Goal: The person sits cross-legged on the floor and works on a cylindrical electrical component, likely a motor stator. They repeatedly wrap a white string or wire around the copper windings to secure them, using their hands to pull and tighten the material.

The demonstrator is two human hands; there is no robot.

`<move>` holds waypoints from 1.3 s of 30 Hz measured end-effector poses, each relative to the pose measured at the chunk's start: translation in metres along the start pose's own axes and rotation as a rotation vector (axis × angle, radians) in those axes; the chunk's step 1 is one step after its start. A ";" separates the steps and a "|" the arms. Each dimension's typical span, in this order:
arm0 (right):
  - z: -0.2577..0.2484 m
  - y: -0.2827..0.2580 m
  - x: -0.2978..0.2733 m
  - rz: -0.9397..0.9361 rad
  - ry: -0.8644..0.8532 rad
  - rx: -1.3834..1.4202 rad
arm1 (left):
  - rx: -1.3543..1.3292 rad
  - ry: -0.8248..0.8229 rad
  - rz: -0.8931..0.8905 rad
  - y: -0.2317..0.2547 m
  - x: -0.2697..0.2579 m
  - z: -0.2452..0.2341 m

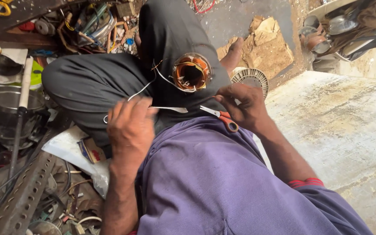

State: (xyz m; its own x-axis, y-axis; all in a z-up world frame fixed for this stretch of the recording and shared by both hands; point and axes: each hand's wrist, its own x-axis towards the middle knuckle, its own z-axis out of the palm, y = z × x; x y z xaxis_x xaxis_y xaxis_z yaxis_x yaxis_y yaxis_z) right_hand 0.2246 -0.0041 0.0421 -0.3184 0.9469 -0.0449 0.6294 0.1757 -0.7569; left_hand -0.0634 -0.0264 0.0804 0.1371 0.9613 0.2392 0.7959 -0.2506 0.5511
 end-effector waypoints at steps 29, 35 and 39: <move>0.022 -0.029 0.004 -0.340 0.237 0.069 | -0.527 0.057 -0.034 0.026 0.000 0.037; 0.023 -0.030 0.000 -0.286 0.161 0.199 | -0.428 0.000 0.038 0.027 -0.002 0.037; 0.028 -0.031 -0.005 -0.150 0.090 0.328 | -0.597 -0.046 -0.078 0.034 -0.006 0.042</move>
State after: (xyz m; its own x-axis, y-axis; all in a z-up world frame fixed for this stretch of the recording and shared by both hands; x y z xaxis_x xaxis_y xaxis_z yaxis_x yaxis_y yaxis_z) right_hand 0.1869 -0.0220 0.0477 -0.3170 0.9396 0.1290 0.3153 0.2327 -0.9200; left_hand -0.0124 -0.0358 0.0640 0.1277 0.9800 0.1527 0.3373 -0.1877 0.9225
